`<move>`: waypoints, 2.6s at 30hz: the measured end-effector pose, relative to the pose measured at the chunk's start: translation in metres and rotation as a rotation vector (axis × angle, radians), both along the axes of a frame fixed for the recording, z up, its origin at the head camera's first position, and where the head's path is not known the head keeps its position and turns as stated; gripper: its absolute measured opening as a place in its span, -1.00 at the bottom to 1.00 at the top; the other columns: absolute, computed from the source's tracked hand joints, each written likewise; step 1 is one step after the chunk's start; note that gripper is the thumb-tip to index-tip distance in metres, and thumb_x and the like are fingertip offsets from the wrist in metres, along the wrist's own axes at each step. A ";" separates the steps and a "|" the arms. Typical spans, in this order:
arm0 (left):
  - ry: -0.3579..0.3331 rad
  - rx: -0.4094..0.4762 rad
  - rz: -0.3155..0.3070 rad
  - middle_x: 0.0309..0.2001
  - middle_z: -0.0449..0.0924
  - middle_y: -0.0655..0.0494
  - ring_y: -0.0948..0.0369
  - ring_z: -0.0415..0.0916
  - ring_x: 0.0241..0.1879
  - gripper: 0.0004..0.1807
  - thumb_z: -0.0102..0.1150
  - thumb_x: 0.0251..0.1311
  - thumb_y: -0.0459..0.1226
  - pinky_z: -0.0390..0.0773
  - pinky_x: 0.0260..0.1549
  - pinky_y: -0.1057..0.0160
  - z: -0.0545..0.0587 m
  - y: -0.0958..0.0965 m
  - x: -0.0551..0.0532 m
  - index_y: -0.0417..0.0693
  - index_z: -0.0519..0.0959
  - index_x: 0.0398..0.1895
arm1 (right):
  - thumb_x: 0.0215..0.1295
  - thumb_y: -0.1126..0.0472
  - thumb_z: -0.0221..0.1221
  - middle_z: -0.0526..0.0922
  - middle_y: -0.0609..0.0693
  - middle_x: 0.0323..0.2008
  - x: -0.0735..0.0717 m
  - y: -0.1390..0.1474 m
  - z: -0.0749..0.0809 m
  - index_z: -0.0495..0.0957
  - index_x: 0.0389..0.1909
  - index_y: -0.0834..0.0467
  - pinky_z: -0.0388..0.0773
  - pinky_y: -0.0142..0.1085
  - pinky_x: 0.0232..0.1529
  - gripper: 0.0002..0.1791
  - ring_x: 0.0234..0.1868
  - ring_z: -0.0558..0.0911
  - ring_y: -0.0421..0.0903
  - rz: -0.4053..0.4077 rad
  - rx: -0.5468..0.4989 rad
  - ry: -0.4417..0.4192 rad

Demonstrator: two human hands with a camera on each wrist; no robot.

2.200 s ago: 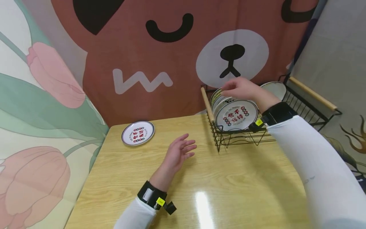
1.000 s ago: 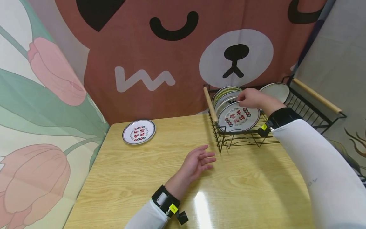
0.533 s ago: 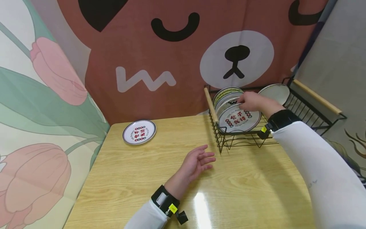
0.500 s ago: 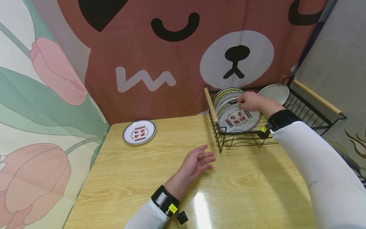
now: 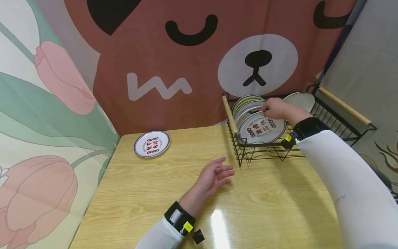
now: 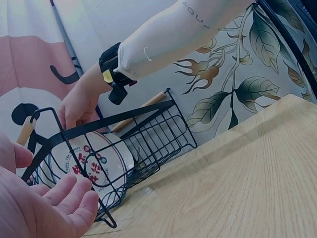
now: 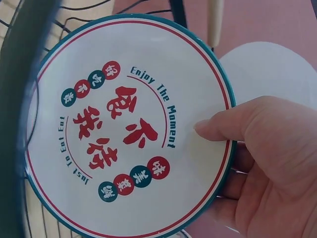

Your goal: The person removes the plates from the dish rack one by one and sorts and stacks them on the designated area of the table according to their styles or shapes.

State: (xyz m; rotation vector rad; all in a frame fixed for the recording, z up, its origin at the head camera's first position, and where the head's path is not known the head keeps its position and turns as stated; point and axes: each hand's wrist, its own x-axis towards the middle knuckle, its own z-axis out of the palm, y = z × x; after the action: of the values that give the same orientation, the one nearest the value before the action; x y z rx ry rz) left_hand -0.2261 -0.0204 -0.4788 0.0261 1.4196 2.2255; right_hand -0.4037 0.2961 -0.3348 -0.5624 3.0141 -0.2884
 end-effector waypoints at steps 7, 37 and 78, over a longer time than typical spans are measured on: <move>-0.005 -0.004 0.012 0.33 0.49 -0.38 0.04 0.73 0.05 -0.45 -0.11 0.50 -0.21 0.72 -0.01 0.12 0.002 0.000 0.001 -0.09 0.30 0.52 | 0.37 0.29 0.14 0.72 0.22 -0.24 0.003 0.004 0.030 0.71 -0.01 0.34 0.57 -0.11 -0.22 -0.70 -0.32 0.61 0.01 -0.021 -0.013 -0.014; 0.027 0.033 0.037 0.01 0.76 -0.07 0.07 0.75 -0.02 -0.43 -0.12 0.50 -0.20 0.69 0.07 0.03 0.016 -0.014 -0.007 0.02 0.25 0.55 | 0.55 -0.08 0.07 0.76 -0.10 -0.38 0.034 0.063 0.052 0.59 0.02 -0.08 0.71 -0.32 -0.43 -0.75 -0.45 0.76 -0.17 -0.305 -1.075 -0.356; 0.123 0.174 0.098 -0.44 0.76 0.24 0.30 0.75 -0.47 -0.68 -0.29 0.58 0.04 0.70 -0.38 0.29 0.073 -0.060 0.011 0.17 0.40 0.12 | 0.57 0.49 -0.26 0.60 0.15 0.28 0.171 -0.067 -0.046 -0.06 0.60 0.37 0.73 -0.30 -0.08 -0.38 0.04 0.77 -0.05 0.342 -1.710 -0.513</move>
State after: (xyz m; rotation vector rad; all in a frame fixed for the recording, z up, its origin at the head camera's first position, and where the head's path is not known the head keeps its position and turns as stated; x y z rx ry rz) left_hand -0.2149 -0.0804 -0.4062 0.1578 1.3106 2.4606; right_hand -0.2332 0.2296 -0.3809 -0.7608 1.4580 -2.4013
